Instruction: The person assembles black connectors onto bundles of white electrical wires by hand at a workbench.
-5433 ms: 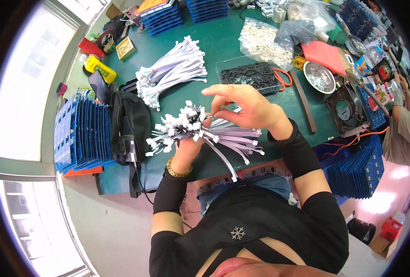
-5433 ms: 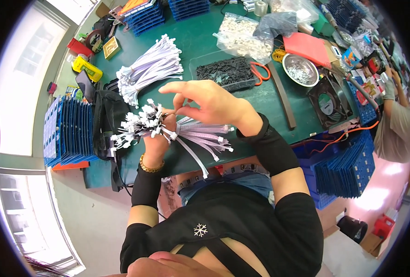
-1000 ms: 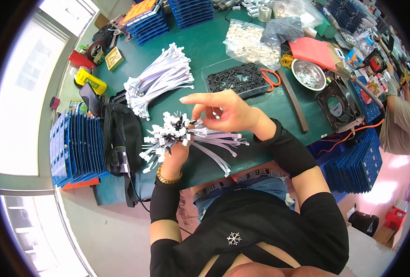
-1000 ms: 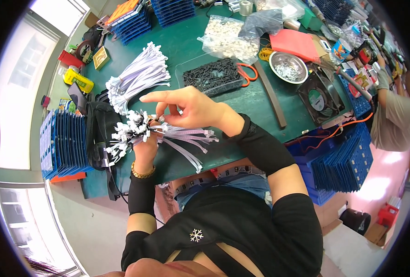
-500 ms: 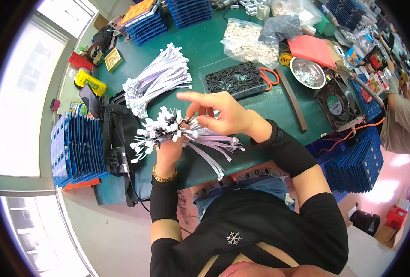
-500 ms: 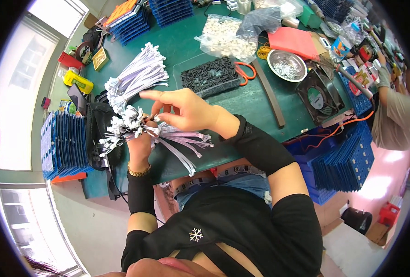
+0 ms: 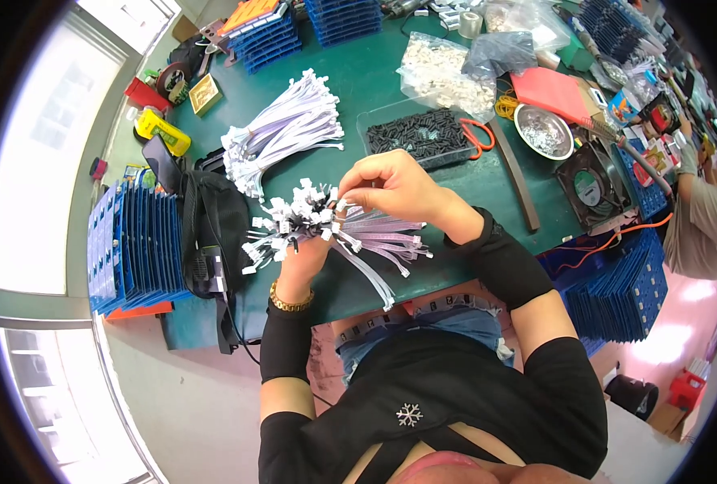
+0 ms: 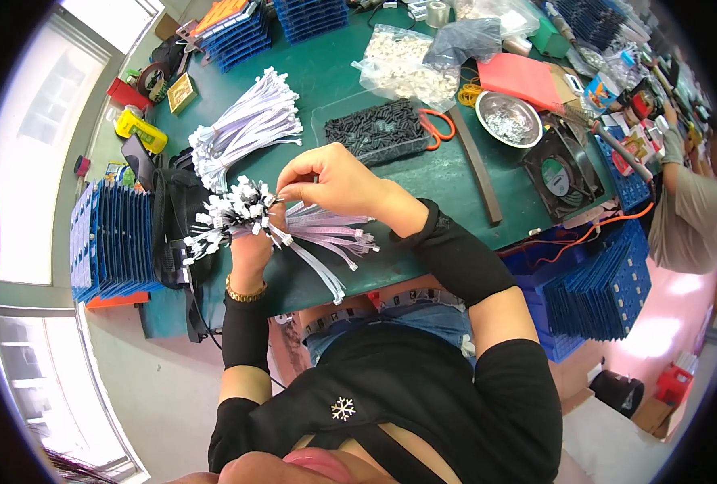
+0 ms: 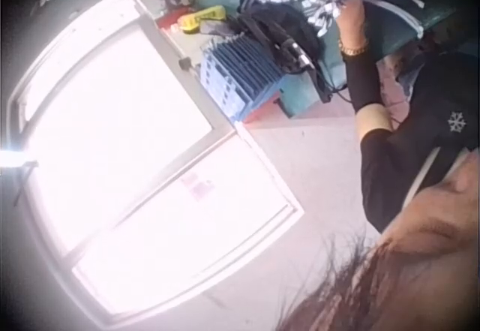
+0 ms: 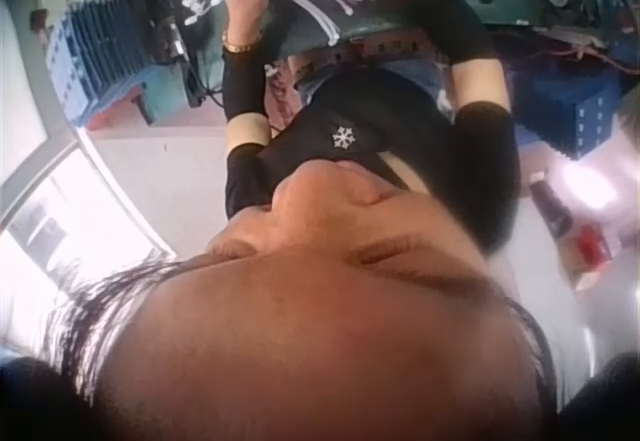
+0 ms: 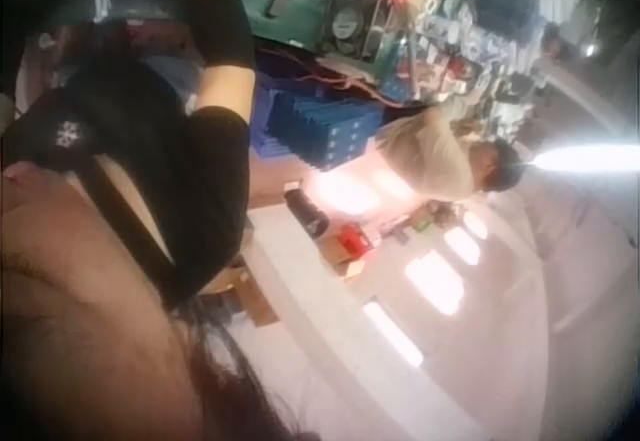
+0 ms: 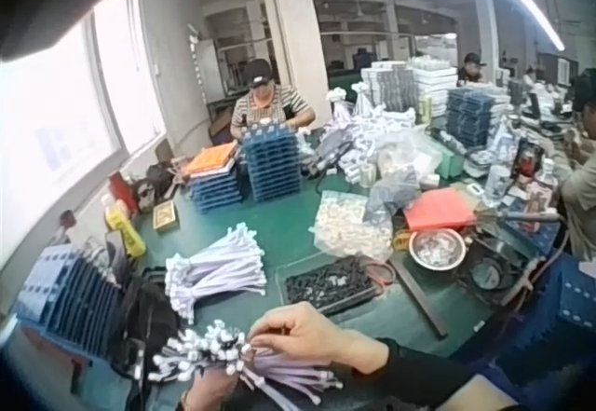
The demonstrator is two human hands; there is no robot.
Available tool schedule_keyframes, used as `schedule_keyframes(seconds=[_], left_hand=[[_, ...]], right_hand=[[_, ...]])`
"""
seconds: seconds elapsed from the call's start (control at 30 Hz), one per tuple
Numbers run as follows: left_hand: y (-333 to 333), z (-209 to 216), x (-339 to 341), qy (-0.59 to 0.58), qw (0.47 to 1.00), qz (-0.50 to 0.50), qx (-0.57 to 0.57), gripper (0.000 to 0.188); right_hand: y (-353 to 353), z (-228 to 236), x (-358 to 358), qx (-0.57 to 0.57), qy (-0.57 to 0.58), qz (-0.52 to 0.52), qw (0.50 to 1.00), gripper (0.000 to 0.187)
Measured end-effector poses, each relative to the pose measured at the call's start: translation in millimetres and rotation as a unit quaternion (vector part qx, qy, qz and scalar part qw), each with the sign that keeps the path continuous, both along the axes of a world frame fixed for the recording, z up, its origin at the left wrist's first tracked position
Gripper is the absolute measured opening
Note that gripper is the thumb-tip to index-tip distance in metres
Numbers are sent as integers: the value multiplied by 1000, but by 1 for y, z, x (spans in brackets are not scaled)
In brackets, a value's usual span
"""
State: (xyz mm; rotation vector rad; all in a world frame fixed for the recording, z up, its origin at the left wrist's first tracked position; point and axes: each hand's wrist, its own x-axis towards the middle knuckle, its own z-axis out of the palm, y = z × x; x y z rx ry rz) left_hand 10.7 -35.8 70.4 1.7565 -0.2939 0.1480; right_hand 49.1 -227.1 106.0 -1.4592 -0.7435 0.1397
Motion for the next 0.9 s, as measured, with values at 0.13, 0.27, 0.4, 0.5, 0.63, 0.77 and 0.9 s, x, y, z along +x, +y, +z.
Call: schedule_keyframes(seconds=[0.13, 0.27, 0.4, 0.5, 0.63, 0.77, 0.9], left_hand=[[10, -7, 1, -15, 981, -22, 194, 19], [11, -10, 4, -136, 954, -58, 261, 6], [10, -11, 6, -144, 953, -72, 256, 7], [8, -7, 6, -130, 972, -69, 184, 9], [3, 6, 2, -6, 985, -125, -117, 10], [11, 2, 7, 34, 962, -205, -178, 8], [8, 5, -2, 44, 993, -98, -51, 9]], right_hand=[[-8, 9, -2, -65, -12, -12, 998, 9], [-11, 14, -3, -117, -176, -66, 975, 12], [-5, 9, -6, -108, -222, -83, 965, 11], [0, 7, -9, -94, -164, -66, 980, 7], [7, 10, -16, -70, -143, -83, 984, 4], [11, 9, -19, -62, -170, -105, 978, 4], [9, 7, -12, -40, -257, -138, 956, 7]])
